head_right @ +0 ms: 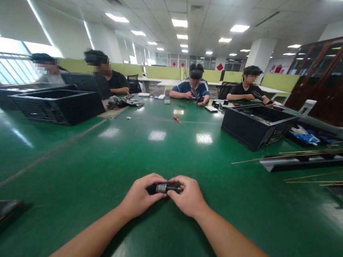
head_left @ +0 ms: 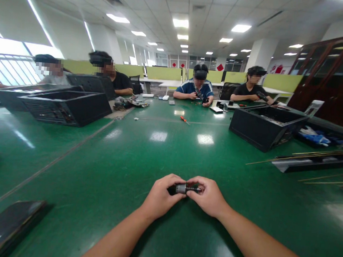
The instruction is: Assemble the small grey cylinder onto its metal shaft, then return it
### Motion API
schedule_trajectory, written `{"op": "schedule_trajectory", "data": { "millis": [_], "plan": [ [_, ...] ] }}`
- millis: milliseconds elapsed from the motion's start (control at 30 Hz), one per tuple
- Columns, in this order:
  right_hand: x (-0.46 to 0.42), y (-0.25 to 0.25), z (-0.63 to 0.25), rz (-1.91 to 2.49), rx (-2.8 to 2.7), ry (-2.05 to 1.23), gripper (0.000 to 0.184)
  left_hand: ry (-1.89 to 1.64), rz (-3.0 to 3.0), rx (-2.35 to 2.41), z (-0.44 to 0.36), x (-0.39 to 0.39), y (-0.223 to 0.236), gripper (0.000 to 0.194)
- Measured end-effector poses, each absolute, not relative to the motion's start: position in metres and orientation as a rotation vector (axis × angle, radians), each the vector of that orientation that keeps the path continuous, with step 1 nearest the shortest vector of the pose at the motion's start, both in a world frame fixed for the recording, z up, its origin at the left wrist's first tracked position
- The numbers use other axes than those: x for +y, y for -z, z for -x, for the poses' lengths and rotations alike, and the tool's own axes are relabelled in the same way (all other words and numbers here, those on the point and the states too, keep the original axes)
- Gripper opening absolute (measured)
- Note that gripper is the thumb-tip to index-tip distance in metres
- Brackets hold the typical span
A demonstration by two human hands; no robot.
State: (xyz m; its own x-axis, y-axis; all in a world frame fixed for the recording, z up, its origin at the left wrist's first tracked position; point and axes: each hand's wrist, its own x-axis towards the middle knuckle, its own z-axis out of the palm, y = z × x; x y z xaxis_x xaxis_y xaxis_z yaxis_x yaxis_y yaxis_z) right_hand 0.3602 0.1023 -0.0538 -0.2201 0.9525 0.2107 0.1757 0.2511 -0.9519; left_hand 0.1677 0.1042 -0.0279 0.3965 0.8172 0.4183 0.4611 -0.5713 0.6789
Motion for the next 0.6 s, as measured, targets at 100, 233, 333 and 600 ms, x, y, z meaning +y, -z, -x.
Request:
{"op": "schedule_trajectory", "data": {
  "millis": [100, 233, 333, 600],
  "plan": [
    [0.1010, 0.0528, -0.3611, 1.090, -1.614, -1.072, 0.025, -1.037, -2.188, 1.111, -0.1670, 0.1055, 0.0297, 0.028],
    [0.1007, 0.0531, -0.3617, 1.086, -1.606, -1.089, 0.022, -1.026, -2.192, 1.088, -0.1666, 0.1057, 0.0304, 0.028],
    [0.1021, 0.0538, -0.3621, 1.108, -1.610, -1.063, 0.017, -1.053, -2.211, 1.066, -0.1671, 0.1050, 0.0300, 0.027],
    [0.1050, 0.0527, -0.3660, 1.160, -1.638, -1.067, 0.020, -1.076, -2.245, 1.070, -0.1667, 0.1051, 0.0328, 0.026]
  ]
}}
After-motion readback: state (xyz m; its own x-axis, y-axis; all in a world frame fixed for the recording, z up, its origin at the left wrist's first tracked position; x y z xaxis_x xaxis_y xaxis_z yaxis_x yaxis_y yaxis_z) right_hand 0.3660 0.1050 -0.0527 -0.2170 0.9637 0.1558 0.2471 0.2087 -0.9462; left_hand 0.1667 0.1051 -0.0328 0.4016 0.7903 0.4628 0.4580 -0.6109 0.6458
